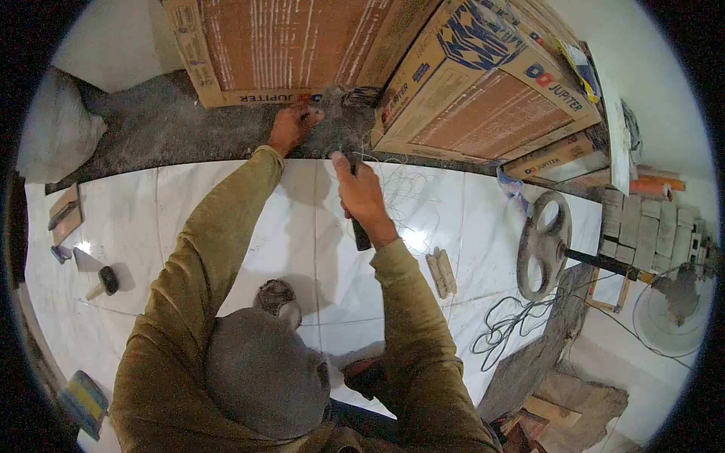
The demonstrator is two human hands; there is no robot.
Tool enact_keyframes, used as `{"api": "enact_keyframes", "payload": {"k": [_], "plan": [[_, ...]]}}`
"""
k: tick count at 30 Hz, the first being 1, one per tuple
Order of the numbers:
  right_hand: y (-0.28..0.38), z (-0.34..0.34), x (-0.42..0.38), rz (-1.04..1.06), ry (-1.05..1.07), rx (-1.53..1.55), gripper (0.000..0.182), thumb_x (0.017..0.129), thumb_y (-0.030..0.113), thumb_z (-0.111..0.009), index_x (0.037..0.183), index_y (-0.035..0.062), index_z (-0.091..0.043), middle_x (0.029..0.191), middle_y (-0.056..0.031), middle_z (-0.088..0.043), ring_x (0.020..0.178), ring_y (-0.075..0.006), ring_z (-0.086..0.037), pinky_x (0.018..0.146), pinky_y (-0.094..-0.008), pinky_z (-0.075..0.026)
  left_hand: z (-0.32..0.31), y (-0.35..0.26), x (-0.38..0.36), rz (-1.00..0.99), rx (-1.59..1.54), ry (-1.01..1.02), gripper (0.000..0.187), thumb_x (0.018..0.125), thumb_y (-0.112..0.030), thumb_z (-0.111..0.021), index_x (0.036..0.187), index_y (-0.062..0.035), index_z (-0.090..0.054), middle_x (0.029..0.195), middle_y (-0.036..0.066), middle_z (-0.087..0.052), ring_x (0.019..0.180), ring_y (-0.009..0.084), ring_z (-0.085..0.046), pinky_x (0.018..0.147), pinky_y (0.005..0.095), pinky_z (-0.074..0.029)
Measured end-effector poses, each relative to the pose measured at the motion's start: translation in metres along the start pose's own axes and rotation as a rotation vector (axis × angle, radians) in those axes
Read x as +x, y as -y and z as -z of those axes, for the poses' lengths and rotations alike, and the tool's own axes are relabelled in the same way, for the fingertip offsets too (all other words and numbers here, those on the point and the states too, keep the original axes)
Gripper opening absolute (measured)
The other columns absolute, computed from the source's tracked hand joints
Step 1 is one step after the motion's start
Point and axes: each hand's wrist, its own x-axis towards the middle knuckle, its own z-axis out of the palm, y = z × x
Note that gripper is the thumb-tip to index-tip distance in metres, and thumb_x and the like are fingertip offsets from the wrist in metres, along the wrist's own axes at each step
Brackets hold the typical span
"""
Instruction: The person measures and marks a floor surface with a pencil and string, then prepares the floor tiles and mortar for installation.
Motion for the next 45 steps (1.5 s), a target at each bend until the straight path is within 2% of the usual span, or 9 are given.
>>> {"api": "enact_keyframes", "payload": {"k": [9,12,20,25,29,32,34,37,45], "plan": [[0.043,0.003,-0.041,0.559,-0.123,0.136,0.042,0.1,0.041,-0.048,0.086,0.0021,-0.057,0.056,0.001,-0.046,0.048,-0.0075,-0.043,0.047,-0.0243,-0.035,-0.002,0.005,0.001,-0.055,0.031,-0.023,0.025,0.083,-0.029,-0.069,0.091,-0.0056,-0.073,0.103,0.014,-0.069,0.095,0.0339,-0.065,0.084,0.0421,-0.05],[-0.01,0.0,0.004,-0.04,0.005,-0.169,0.054,0.098,0.049,-0.048,0.073,0.0013,-0.053,0.054,-0.0051,-0.048,0.042,-0.0134,-0.047,0.04,-0.0307,-0.041,-0.003,0.0,0.0,-0.044,0.101,-0.067,0.021,0.083,-0.025,-0.07,0.092,-0.006,-0.073,0.102,0.014,-0.07,0.096,0.0337,-0.065,0.085,0.0416,-0.051],[-0.018,-0.003,-0.006,0.083,-0.042,0.073,0.051,0.096,0.054,-0.051,0.074,0.0075,-0.047,0.05,0.0019,-0.04,0.035,-0.0089,-0.037,0.033,-0.0269,-0.033,-0.014,0.023,0.003,-0.221,-0.096,-0.06,0.018,0.081,-0.022,-0.073,0.092,-0.0074,-0.074,0.098,0.014,-0.07,0.092,0.0348,-0.066,0.082,0.0437,-0.052],[0.004,0.001,-0.002,-0.03,0.017,-0.008,0.049,0.096,0.052,-0.051,0.08,0.0054,-0.049,0.052,0.0011,-0.042,0.035,-0.0081,-0.037,0.034,-0.0261,-0.033,0.003,0.0,0.001,0.076,0.016,0.021,0.019,0.081,-0.025,-0.073,0.09,-0.0082,-0.074,0.096,0.012,-0.071,0.096,0.0333,-0.064,0.085,0.0413,-0.05],[0.054,0.014,-0.039,0.135,0.035,0.046,0.047,0.099,0.049,-0.047,0.08,0.006,-0.05,0.052,0.0012,-0.043,0.037,-0.0062,-0.039,0.035,-0.0248,-0.033,0.001,0.005,0.005,-0.024,-0.021,0.002,0.021,0.082,-0.028,-0.071,0.09,-0.0087,-0.074,0.098,0.011,-0.07,0.098,0.0318,-0.064,0.088,0.0402,-0.049],[0.078,0.014,-0.056,0.631,-0.092,0.149,0.048,0.1,0.047,-0.045,0.074,0.0074,-0.049,0.05,0.0009,-0.044,0.038,-0.0073,-0.039,0.036,-0.024,-0.033,-0.003,0.008,0.002,-0.044,0.007,-0.003,0.022,0.083,-0.029,-0.07,0.09,-0.0092,-0.074,0.102,0.012,-0.07,0.097,0.0314,-0.064,0.089,0.0404,-0.049],[0.041,0.001,-0.032,0.604,-0.162,0.165,0.047,0.101,0.045,-0.045,0.073,0.0078,-0.049,0.051,0.001,-0.044,0.038,-0.008,-0.04,0.036,-0.0244,-0.034,-0.004,0.008,0.003,-0.002,0.018,-0.001,0.018,0.083,-0.026,-0.069,0.088,-0.0103,-0.075,0.102,0.011,-0.07,0.097,0.0313,-0.064,0.09,0.0409,-0.049],[-0.018,0.0,0.011,0.01,-0.039,-0.146,0.053,0.095,0.053,-0.05,0.067,0.0084,-0.046,0.05,0.0006,-0.042,0.037,-0.0114,-0.042,0.034,-0.0287,-0.035,-0.012,0.014,0.003,-0.044,0.13,-0.13,0.018,0.082,-0.027,-0.07,0.09,-0.0112,-0.075,0.099,0.012,-0.07,0.095,0.0326,-0.065,0.09,0.0422,-0.05],[-0.023,0.002,-0.008,0.061,-0.031,0.0,0.054,0.095,0.054,-0.051,0.074,0.005,-0.048,0.047,0.0011,-0.04,0.033,-0.0093,-0.037,0.031,-0.0271,-0.032,0.008,-0.005,-0.001,0.03,-0.027,0.023,0.021,0.081,-0.028,-0.072,0.092,-0.0095,-0.073,0.096,0.016,-0.069,0.094,0.0354,-0.064,0.083,0.0439,-0.05]]}}
